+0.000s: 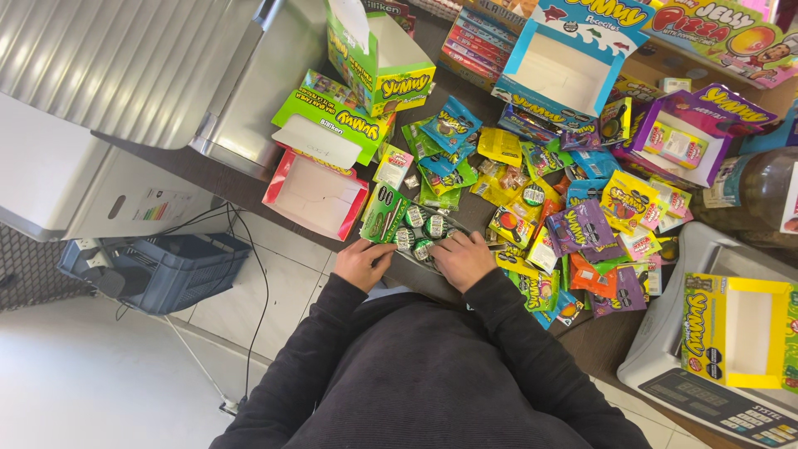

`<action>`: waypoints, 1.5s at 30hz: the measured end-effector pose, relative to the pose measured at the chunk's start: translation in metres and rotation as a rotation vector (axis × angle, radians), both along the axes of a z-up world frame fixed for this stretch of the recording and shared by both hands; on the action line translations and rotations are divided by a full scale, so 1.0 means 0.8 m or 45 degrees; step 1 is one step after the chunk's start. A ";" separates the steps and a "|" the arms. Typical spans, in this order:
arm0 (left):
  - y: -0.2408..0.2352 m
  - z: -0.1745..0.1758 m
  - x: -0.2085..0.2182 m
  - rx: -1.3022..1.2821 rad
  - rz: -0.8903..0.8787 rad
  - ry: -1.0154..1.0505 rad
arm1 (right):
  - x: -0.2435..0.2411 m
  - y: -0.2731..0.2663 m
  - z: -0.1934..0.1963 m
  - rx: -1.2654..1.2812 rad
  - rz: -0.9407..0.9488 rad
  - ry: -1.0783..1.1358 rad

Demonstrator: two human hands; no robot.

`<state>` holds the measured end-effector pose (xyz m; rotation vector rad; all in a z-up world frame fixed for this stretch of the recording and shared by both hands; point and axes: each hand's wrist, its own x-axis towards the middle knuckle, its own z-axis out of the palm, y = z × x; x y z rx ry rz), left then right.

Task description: The person sorts through a pile of colorful candy packets on a counter and organizes them into multiple open cardboard boxes by hand.

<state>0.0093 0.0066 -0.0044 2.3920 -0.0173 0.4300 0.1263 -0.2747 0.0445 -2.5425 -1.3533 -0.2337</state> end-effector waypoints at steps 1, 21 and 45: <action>0.000 0.001 0.000 -0.001 -0.006 -0.001 | 0.002 -0.003 0.000 -0.001 -0.006 -0.001; 0.005 0.009 0.000 0.081 0.034 0.004 | 0.167 -0.235 -0.028 0.000 -0.940 0.001; 0.003 0.042 -0.004 0.283 -0.014 0.389 | 0.195 -0.181 0.027 -0.474 -1.065 0.573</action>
